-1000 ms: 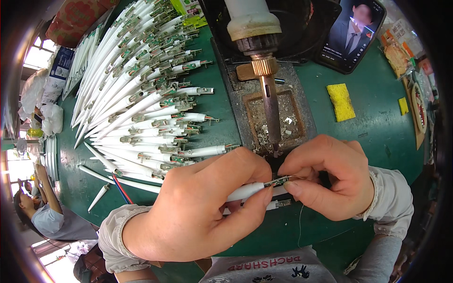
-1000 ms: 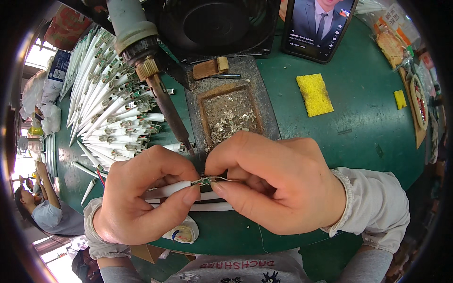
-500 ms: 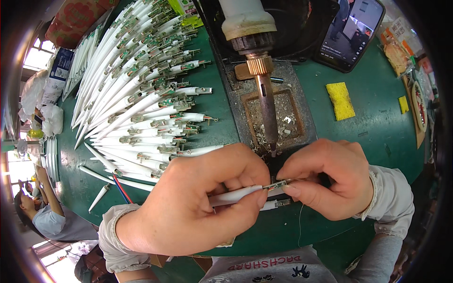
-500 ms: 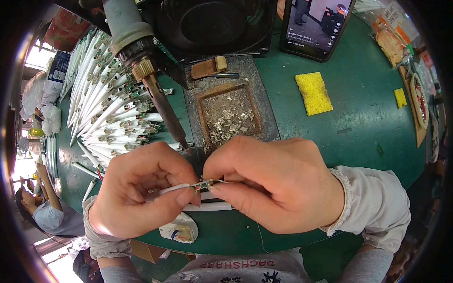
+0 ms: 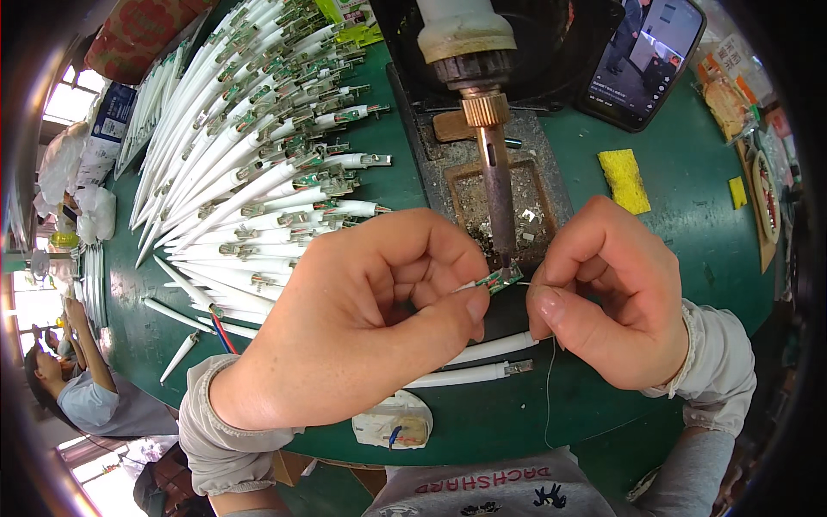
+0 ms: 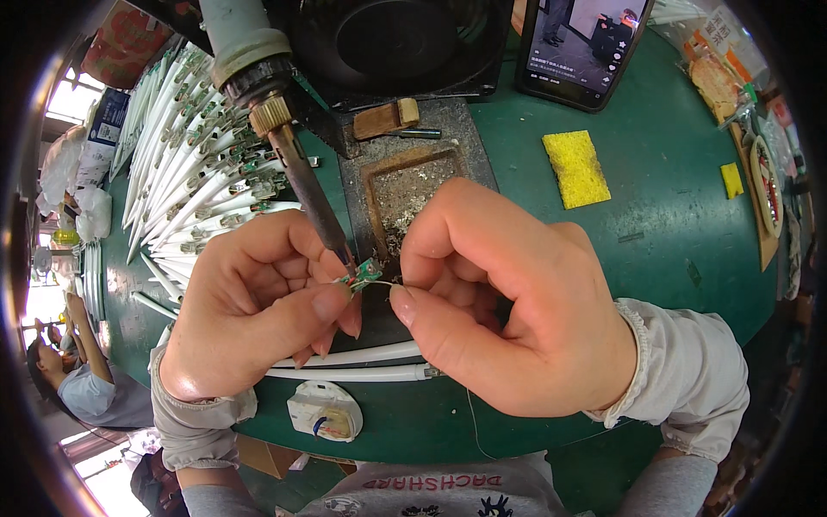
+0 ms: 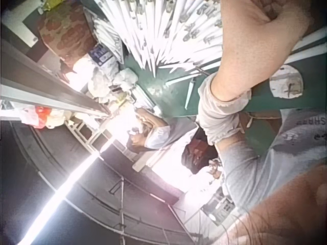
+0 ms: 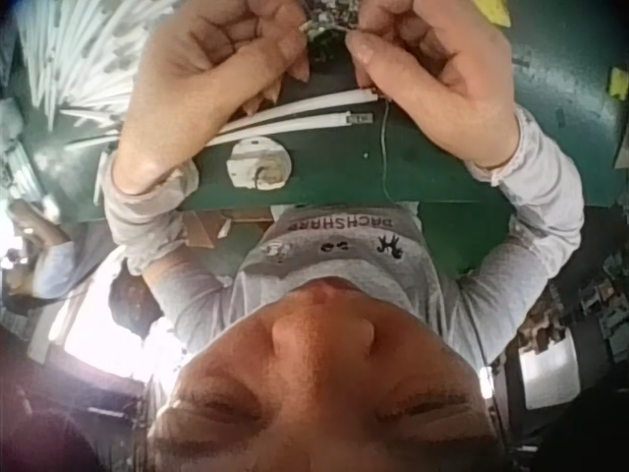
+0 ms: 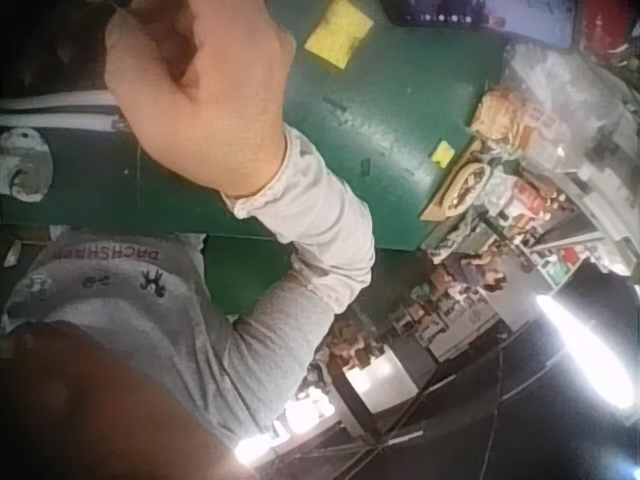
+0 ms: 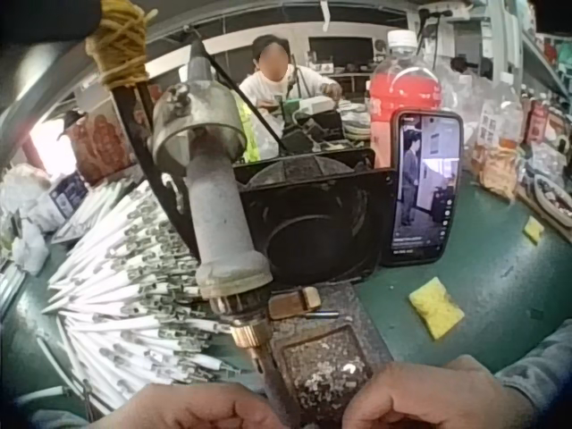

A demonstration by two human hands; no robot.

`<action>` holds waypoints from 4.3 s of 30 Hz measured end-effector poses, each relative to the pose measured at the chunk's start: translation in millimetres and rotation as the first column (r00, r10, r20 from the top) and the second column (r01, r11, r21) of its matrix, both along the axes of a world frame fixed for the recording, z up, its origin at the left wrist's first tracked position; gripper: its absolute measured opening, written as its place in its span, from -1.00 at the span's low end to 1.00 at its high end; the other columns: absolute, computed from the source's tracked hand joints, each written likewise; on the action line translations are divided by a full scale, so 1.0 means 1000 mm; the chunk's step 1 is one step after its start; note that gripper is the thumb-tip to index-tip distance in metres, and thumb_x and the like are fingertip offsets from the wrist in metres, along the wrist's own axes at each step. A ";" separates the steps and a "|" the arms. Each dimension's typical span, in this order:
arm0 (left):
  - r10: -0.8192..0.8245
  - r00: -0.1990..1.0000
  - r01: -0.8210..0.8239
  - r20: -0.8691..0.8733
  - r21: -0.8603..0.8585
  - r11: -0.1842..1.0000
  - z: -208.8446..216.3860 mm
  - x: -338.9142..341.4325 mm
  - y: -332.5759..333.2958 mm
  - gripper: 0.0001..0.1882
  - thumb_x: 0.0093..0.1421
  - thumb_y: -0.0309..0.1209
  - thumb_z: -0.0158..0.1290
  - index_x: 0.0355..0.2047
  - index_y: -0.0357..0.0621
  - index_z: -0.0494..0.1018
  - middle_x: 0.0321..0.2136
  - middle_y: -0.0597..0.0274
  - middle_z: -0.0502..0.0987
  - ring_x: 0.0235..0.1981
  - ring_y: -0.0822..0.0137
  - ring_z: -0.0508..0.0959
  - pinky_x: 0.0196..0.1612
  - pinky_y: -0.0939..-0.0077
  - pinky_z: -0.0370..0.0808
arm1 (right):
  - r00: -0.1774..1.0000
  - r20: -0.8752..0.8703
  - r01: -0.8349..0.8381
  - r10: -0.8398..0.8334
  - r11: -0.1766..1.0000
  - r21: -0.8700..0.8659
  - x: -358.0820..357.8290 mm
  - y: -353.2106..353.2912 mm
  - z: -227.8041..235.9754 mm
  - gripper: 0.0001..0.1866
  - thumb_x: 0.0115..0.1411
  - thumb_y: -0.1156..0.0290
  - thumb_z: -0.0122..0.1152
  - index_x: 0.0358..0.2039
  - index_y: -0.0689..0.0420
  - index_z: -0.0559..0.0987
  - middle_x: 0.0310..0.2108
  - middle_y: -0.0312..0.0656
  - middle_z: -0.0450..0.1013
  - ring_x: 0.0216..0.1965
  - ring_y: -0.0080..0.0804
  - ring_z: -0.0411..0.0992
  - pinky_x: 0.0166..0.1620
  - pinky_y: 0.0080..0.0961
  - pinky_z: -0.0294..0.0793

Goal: The person solders wires onto a circuit board using a soldering iron and solder wire, then assembles an LED light tube with the circuit board and wires inside a plastic housing.

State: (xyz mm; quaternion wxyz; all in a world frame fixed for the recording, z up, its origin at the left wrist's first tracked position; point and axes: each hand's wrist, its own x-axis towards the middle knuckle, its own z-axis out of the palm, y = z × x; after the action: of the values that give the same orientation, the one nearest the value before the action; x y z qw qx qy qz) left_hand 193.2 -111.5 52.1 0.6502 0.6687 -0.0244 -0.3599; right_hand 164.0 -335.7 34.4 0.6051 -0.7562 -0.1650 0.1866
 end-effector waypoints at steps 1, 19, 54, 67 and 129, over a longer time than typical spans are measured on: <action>0.001 1.000 -0.001 0.000 0.000 1.000 -0.001 0.000 0.000 -0.84 0.20 -0.52 0.09 -0.24 -0.30 0.39 -0.49 0.19 0.56 -0.59 0.62 0.45 -0.58 0.81 0.34 | 1.000 0.000 -0.001 0.001 1.000 0.000 0.000 0.001 0.000 -0.86 0.23 0.55 0.09 -0.29 0.23 0.31 -0.44 -0.18 0.45 -0.48 -0.61 0.43 -0.42 -0.69 0.36; 0.059 0.995 -0.052 0.076 -0.094 0.994 -0.002 -0.004 -0.002 -0.83 0.15 -0.54 0.10 -0.26 -0.30 0.40 -0.50 0.15 0.56 -0.62 0.60 0.43 -0.59 0.80 0.31 | 0.992 0.118 0.038 -0.039 0.999 0.014 0.002 0.005 -0.001 -0.83 0.20 0.58 0.18 -0.31 0.24 0.34 -0.46 -0.24 0.42 -0.50 -0.65 0.43 -0.46 -0.74 0.35; -0.307 0.714 0.094 0.629 0.349 0.932 0.002 -0.017 0.002 -0.84 0.05 -0.62 0.14 -0.33 -0.37 0.46 -0.43 0.17 0.54 -0.46 0.51 0.55 -0.46 0.65 0.46 | 1.000 0.026 -0.013 0.014 0.999 -0.048 0.000 0.001 -0.002 -0.78 0.14 0.56 0.20 -0.22 0.30 0.42 -0.44 -0.26 0.45 -0.44 -0.66 0.45 -0.41 -0.73 0.35; -0.344 0.566 0.059 0.749 0.379 0.924 -0.007 -0.018 0.001 -0.82 -0.02 -0.64 0.17 -0.34 -0.34 0.49 -0.46 0.12 0.54 -0.54 0.36 0.55 -0.51 0.58 0.46 | 0.978 0.207 0.018 -0.001 0.997 -0.081 0.000 0.006 -0.007 -0.82 0.06 0.57 0.29 -0.33 0.23 0.48 -0.52 -0.32 0.46 -0.60 -0.75 0.37 -0.56 -0.76 0.31; 0.684 0.603 -0.543 0.410 -0.417 0.729 -0.050 -0.183 0.029 -0.62 0.17 -0.25 0.20 -0.31 -0.32 0.33 -0.50 0.02 0.43 -0.58 0.27 0.45 -0.59 0.48 0.43 | 0.975 0.212 0.032 -0.072 0.982 0.188 -0.137 0.055 -0.037 -0.76 -0.02 0.56 0.41 -0.29 0.21 0.60 -0.49 -0.21 0.52 -0.58 -0.50 0.47 -0.52 -0.61 0.42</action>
State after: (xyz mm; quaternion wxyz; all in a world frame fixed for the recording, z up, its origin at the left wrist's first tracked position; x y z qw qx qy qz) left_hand 10.1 -82.5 1.9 0.7783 0.6202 -0.0176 0.0964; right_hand 27.1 -281.2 -2.3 0.6553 -0.7171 -0.2269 0.0706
